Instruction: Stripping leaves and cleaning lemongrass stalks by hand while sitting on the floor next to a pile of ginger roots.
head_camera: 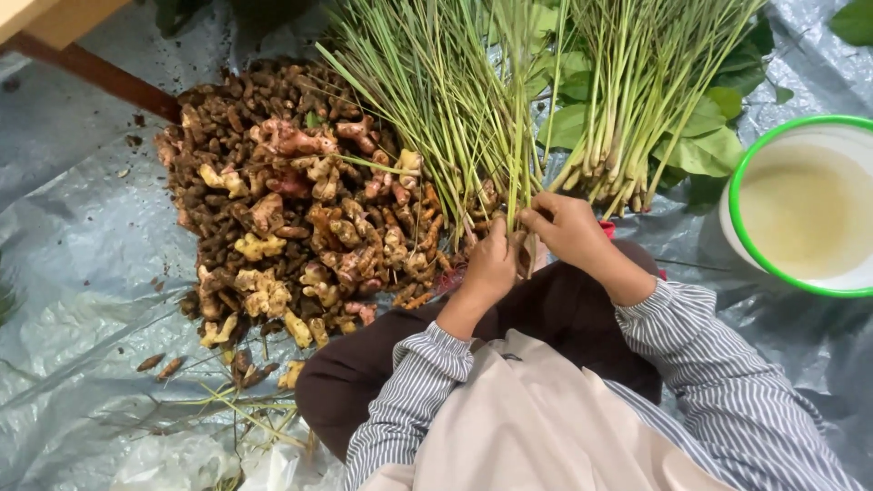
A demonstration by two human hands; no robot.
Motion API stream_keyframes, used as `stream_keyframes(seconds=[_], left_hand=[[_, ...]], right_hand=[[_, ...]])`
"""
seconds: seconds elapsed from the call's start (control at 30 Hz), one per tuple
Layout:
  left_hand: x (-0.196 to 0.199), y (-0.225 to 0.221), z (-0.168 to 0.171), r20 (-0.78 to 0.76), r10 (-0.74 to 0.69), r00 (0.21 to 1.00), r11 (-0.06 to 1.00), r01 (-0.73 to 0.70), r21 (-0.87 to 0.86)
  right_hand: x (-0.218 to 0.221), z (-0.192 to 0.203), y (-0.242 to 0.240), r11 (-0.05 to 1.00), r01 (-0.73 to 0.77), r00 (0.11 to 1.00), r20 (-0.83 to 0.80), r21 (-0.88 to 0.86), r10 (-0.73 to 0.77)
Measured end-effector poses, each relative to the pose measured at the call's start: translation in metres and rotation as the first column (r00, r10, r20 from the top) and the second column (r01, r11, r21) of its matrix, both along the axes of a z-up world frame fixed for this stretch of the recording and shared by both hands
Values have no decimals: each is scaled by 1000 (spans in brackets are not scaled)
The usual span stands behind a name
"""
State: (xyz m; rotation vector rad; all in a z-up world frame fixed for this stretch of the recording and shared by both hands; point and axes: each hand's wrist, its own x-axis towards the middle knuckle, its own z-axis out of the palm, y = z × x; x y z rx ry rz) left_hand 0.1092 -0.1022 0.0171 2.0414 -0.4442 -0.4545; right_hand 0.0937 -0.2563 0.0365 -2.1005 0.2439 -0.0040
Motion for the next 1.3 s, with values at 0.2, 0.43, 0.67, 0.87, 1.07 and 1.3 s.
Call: stream_keyframes(seconds=[0.2,0.43,0.67,0.87,1.07,1.3], left_hand=[[1,10,-10,-119,211,970,957,-230,-176],[1,37,-13,-505,53,861,739,-374,-560],[-6,41,5,-548,-55,835,570,-424,-704],[-7,41,-2,-594,-109,797,493,-476,-728],[-8,40,-14,-603,-54,796,587,-464,-664],[-5,46,-24,-624,71,778,580,-541,-609]], right_hand=[[14,-3,-57,939,338,887,310,69,-342],[60,-140,-217,789,540,842,193,-295,-504],[62,-117,-162,787,458,888,176,-414,-425],[78,-136,-154,850,311,920,-90,-426,-382],[88,-153,-165,865,352,869,-219,-358,-444],[39,4,-65,486,409,899,-251,772,-359]])
